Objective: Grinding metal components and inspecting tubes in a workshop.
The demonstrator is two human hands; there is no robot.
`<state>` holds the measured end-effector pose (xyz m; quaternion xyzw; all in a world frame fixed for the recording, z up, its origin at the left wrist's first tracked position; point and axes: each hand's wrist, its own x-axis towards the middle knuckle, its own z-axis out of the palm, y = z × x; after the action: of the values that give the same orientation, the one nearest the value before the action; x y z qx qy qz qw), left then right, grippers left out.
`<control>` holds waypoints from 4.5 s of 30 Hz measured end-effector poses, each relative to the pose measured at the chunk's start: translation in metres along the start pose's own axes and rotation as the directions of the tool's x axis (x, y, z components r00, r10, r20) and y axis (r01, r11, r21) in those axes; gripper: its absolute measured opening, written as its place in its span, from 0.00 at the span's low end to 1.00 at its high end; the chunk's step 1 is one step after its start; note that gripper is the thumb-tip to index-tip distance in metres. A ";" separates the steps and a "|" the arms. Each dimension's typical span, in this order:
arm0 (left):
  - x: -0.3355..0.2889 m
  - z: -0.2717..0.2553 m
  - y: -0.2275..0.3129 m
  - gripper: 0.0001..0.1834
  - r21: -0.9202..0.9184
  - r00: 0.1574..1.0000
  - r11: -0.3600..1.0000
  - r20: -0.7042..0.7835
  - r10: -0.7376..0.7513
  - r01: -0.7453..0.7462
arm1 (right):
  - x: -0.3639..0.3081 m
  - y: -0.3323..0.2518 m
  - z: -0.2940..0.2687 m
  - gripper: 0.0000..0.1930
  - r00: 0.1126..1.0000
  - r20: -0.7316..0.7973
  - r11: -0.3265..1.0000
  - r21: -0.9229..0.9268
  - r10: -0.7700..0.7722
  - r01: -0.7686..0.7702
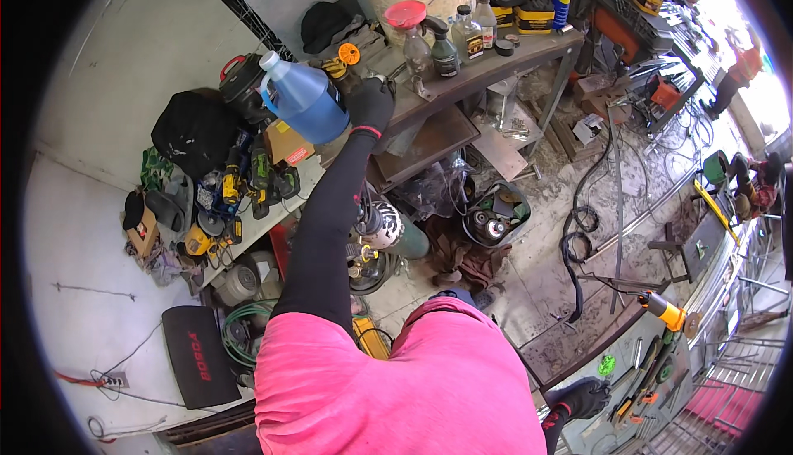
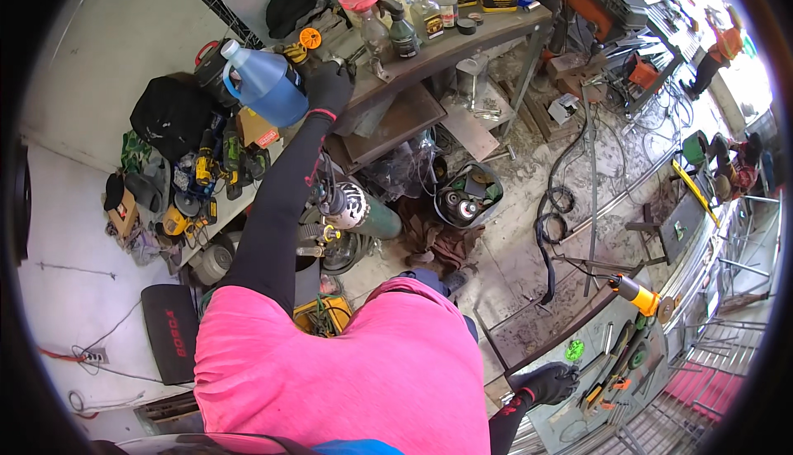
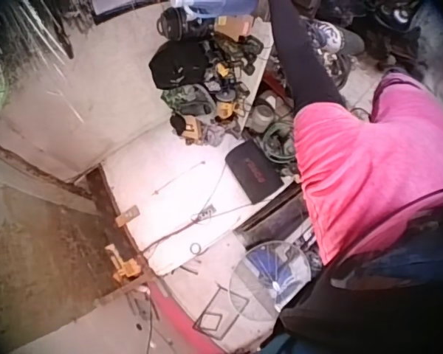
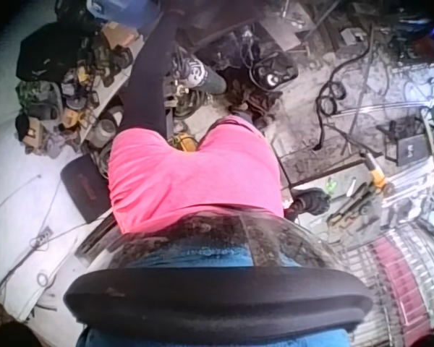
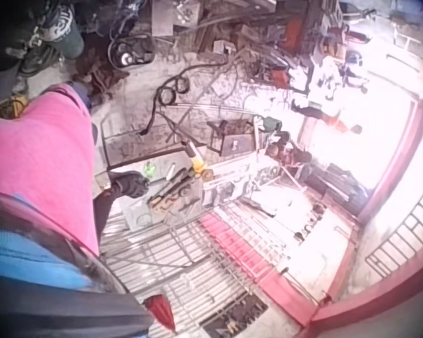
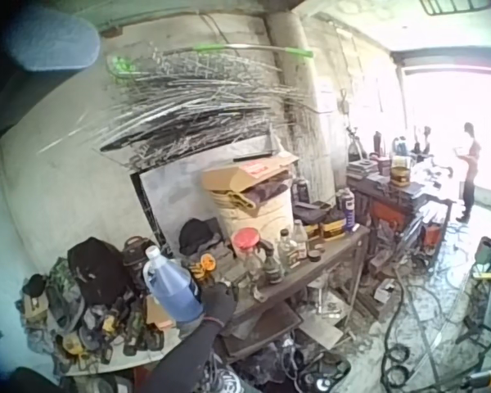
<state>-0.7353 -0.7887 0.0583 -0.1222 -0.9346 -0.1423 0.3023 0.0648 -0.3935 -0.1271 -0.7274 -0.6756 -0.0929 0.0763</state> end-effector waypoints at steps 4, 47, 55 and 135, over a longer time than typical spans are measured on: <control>0.000 -0.020 -0.001 0.12 0.198 0.988 0.968 0.033 0.149 -0.153 | 0.000 0.000 0.002 0.28 1.000 -0.016 1.000 -0.019 0.011 -0.011; -0.053 -0.022 -0.039 0.23 -0.745 0.810 -0.437 0.583 -0.062 0.503 | 0.001 -0.001 -0.006 0.26 1.000 0.008 1.000 0.025 -0.011 0.010; -0.060 -0.019 -0.026 0.25 -0.315 0.817 -0.827 0.512 0.264 0.465 | 0.000 -0.007 -0.012 0.28 0.996 0.083 0.999 0.007 0.037 -0.038; -0.471 -0.181 0.038 0.15 -0.259 0.443 0.450 0.816 -0.371 0.854 | -0.002 0.005 0.006 0.32 0.995 -0.092 0.989 0.139 -0.035 0.047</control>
<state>-0.2564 -0.8820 -0.0760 0.1200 -0.8304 -0.5095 -0.1909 0.0694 -0.3939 -0.1331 -0.7013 -0.6912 -0.0787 0.1558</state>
